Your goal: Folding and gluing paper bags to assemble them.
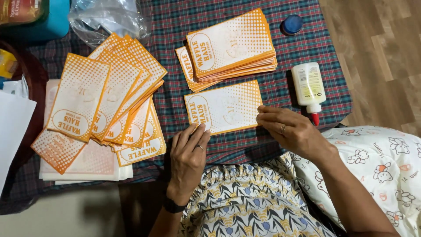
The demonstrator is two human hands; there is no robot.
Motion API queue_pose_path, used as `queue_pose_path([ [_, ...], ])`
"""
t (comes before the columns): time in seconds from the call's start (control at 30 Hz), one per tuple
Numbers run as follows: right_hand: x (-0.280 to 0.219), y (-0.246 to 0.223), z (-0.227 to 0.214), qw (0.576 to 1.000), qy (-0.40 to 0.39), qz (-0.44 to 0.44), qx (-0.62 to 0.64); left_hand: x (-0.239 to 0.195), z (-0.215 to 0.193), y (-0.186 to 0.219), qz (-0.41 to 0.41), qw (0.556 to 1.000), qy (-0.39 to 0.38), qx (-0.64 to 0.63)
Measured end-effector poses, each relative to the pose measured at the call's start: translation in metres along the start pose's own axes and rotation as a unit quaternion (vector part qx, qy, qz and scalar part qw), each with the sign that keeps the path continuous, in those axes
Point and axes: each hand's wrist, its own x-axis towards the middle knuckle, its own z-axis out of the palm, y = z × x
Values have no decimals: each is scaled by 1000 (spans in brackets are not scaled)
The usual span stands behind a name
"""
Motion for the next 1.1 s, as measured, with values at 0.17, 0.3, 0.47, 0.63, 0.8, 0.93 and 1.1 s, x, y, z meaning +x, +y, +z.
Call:
queue_pose_path([
  [0.17, -1, 2, 0, 1000, 2, -3, -2, 1, -4, 3, -13, 1000, -6, 0],
  [0.3, -4, 4, 4, 1000, 5, 0, -1, 2, -6, 4, -17, 1000, -16, 6],
  [0.47, -5, 5, 5, 1000, 6, -8, -15, 3, -6, 3, -13, 1000, -14, 8],
  [0.63, 2, 1, -1, 999, -1, -27, -31, 3, -7, 2, -19, 1000, -10, 10],
  [0.8, 0, 8, -2, 999, -50, 11, 11, 4, -6, -2, -18, 1000, -5, -8],
  [0.93, 6, 17, 1, 996, -63, 34, 61, 6, -10, -5, -17, 999, -18, -21],
  [1.1, 10, 32, -1, 990, -138, 40, 7, 4, -15, -7, -18, 998, -38, -49],
])
